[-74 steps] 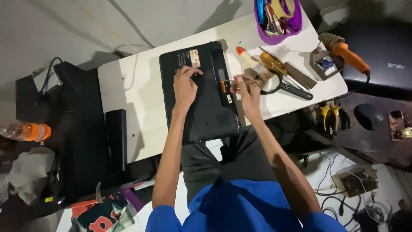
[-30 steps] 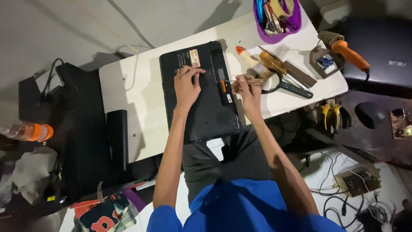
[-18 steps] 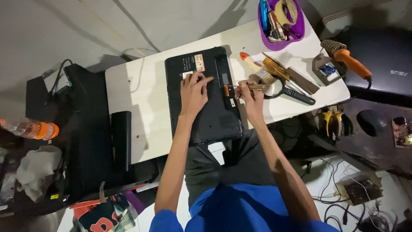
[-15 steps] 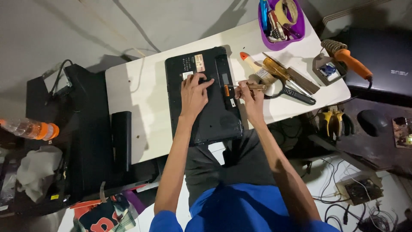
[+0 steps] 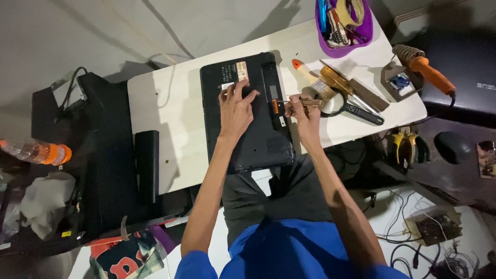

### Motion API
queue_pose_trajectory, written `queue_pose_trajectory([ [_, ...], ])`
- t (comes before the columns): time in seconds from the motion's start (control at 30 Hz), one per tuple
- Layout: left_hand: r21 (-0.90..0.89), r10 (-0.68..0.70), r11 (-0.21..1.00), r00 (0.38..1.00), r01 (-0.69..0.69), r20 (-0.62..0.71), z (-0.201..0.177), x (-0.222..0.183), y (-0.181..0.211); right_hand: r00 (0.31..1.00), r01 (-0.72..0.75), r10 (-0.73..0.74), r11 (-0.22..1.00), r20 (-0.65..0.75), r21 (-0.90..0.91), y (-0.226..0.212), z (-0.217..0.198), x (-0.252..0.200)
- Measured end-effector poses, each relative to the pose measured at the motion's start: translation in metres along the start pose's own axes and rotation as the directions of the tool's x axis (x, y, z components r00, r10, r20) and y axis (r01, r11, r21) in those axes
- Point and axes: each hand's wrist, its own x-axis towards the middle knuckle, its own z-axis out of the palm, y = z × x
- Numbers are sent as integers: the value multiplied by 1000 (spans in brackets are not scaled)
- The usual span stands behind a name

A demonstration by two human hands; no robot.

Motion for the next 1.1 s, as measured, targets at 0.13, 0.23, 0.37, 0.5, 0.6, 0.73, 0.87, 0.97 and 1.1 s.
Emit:
queue_pose_trajectory([
  [0.13, -44, 18, 999, 1000, -17, 20, -6, -1, 3, 1000, -3, 3, 1000, 1, 6, 2, -1, 1],
  [0.23, -44, 6, 999, 999, -4, 47, -6, -2, 0, 1000, 0, 0, 1000, 2, 5, 3, 0, 1],
  [0.37, -1, 21, 1000, 999, -21, 37, 2, -4, -4, 1000, -13, 13, 1000, -3, -7, -2, 1, 1],
  [0.5, -57, 12, 998, 999, -9, 53, -6, -3, 0, 1000, -15, 15, 1000, -13, -3, 8, -2, 3],
  [0.6, -24, -17, 1000, 998, 19, 61, -8, -2, 4, 1000, -13, 13, 1000, -7, -18, 8, -1, 3],
  [0.73, -61, -2, 998, 997, 7, 79, -1, -4, -2, 1000, -12, 12, 1000, 4, -25, -1, 0, 2],
  [0.87, -56, -18, 998, 995, 23, 98, -4, -4, 1, 1000, -23, 23, 1000, 2, -11, -2, 1, 1],
  [0.97, -35, -30, 999, 994, 34, 105, -6, -4, 0, 1000, -20, 20, 1000, 6, -24, 0, 0, 1],
  [1.1, -205, -30, 977, 994, 51, 104, -29, 5, 13, 1000, -8, 8, 1000, 14, -9, 0, 1, 1],
])
